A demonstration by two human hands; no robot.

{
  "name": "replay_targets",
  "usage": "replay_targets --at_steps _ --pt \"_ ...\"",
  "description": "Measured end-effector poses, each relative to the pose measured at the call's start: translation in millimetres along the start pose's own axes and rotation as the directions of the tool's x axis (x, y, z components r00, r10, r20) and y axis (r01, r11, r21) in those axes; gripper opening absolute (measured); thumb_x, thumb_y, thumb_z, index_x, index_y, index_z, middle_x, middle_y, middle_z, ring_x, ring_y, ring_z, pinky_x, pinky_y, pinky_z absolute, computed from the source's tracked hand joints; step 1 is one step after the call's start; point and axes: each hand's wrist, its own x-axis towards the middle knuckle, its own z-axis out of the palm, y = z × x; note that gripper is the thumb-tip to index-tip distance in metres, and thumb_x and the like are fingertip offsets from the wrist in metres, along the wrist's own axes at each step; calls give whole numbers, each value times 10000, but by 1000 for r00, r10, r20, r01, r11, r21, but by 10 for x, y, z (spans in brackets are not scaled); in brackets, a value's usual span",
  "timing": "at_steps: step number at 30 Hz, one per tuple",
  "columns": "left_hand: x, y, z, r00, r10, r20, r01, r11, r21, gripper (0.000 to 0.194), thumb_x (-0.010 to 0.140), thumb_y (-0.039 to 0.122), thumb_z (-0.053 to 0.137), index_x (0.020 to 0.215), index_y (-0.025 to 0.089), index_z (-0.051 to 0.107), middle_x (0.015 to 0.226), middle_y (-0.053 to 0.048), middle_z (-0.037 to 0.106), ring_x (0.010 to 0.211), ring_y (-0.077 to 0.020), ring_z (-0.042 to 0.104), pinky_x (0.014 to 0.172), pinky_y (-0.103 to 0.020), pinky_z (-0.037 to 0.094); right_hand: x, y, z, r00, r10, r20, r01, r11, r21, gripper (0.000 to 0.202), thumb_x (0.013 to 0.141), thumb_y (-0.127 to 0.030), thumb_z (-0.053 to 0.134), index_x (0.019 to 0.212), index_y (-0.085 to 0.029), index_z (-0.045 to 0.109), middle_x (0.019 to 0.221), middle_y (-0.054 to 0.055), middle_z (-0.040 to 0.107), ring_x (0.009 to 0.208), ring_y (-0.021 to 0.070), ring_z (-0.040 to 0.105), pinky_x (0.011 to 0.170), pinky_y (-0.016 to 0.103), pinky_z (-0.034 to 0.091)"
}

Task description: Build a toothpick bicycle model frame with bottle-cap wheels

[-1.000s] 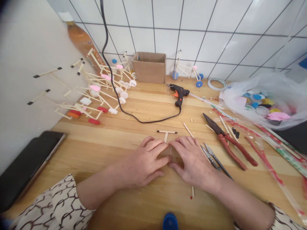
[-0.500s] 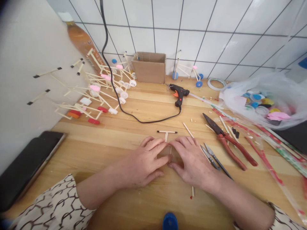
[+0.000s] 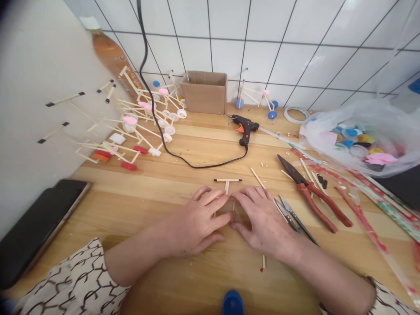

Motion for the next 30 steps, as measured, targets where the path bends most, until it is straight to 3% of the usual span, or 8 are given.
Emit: replay_targets --at_steps 21,25,30 --pt "1 -3 8 1000 17 -19 -17 1000 6 316 835 347 549 1059 125 551 1187 -169 521 1202 -307 381 984 -482 307 -32 69 -25 999 32 -31 -31 999 22 367 765 -211 617 1113 -175 508 1087 115 566 1016 268 514 859 458 417" --pt "-19 -26 5 998 19 -67 -21 1000 -17 354 831 339 553 1117 131 530 1227 -173 506 1209 -306 374 987 -485 309 -28 64 -36 999 38 -24 -37 999 21 366 761 -219 612 1110 -179 508 1079 112 574 1002 271 520 846 461 418" --pt "-86 -157 -52 980 -119 -161 95 984 -152 361 829 328 554 1124 120 539 1160 -140 537 1126 -271 427 974 -439 355 -25 55 -45 999 49 -21 -49 999 20 362 752 -228 617 1096 -187 514 1067 107 588 998 278 531 843 468 419"
